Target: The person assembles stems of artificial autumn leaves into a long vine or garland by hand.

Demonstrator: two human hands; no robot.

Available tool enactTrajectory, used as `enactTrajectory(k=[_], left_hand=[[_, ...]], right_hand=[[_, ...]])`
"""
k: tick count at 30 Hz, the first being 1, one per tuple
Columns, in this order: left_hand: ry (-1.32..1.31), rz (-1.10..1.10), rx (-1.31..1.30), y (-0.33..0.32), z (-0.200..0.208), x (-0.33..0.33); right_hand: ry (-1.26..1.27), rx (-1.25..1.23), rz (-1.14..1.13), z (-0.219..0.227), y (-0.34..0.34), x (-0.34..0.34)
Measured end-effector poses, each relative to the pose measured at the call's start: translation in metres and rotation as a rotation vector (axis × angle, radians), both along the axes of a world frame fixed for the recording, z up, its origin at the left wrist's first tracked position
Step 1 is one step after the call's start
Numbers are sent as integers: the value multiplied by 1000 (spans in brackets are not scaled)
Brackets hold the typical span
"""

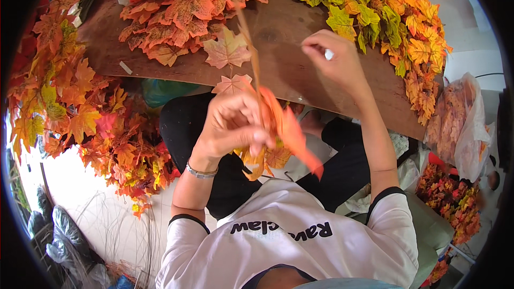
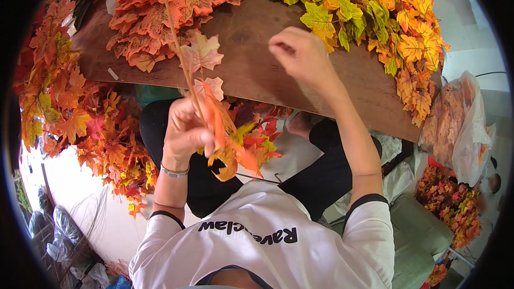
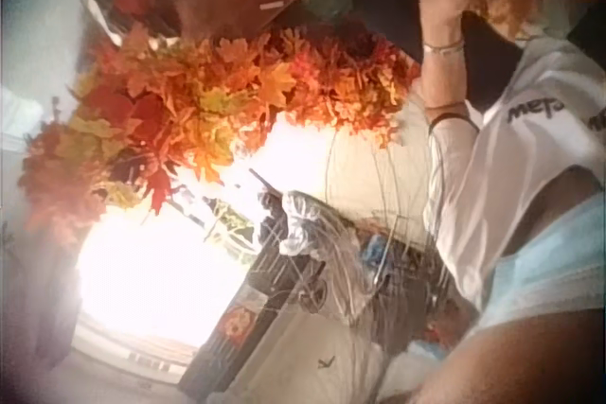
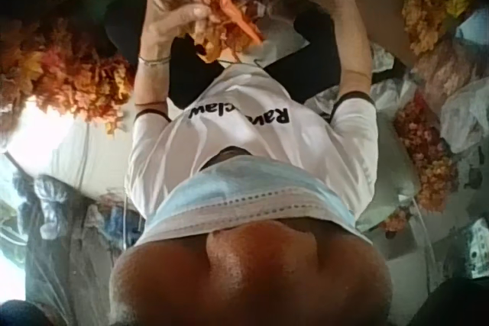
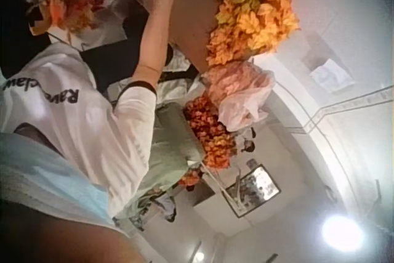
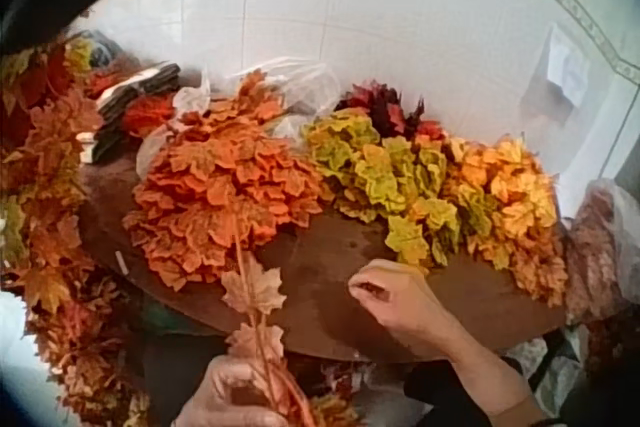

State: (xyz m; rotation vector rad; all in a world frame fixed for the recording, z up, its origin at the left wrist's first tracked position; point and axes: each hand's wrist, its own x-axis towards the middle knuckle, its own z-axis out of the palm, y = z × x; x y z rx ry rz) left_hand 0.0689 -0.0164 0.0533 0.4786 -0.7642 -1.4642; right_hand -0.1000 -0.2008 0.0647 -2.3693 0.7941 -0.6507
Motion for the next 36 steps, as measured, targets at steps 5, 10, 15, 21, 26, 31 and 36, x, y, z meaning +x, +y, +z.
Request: enactTrajectory(k=[5,10,15,21,26,31,36], left_hand=[[-155,-332,14,-1,7,-10],[-172,-450,-89,-1,3,-18],[-107,-393,-39,0,3,-15],[46,28,53,-3,-5,-10],[-119,246,181,-13,-4,-18],[-128,284,210,-14,4,-30],[-155,218,144,-16,-4,-35]], right_hand=[[-130,-116,250,-24,17,39],[-144,-259,441,-27,41,68],[36,-442,552,-36,41,91],[-3,-296,257,-26,21,67],[-867,672,-72,18,9,-17],[-1122,1003,-49,31,99,-27],[-1044,1450,-47,-13,92,2]])
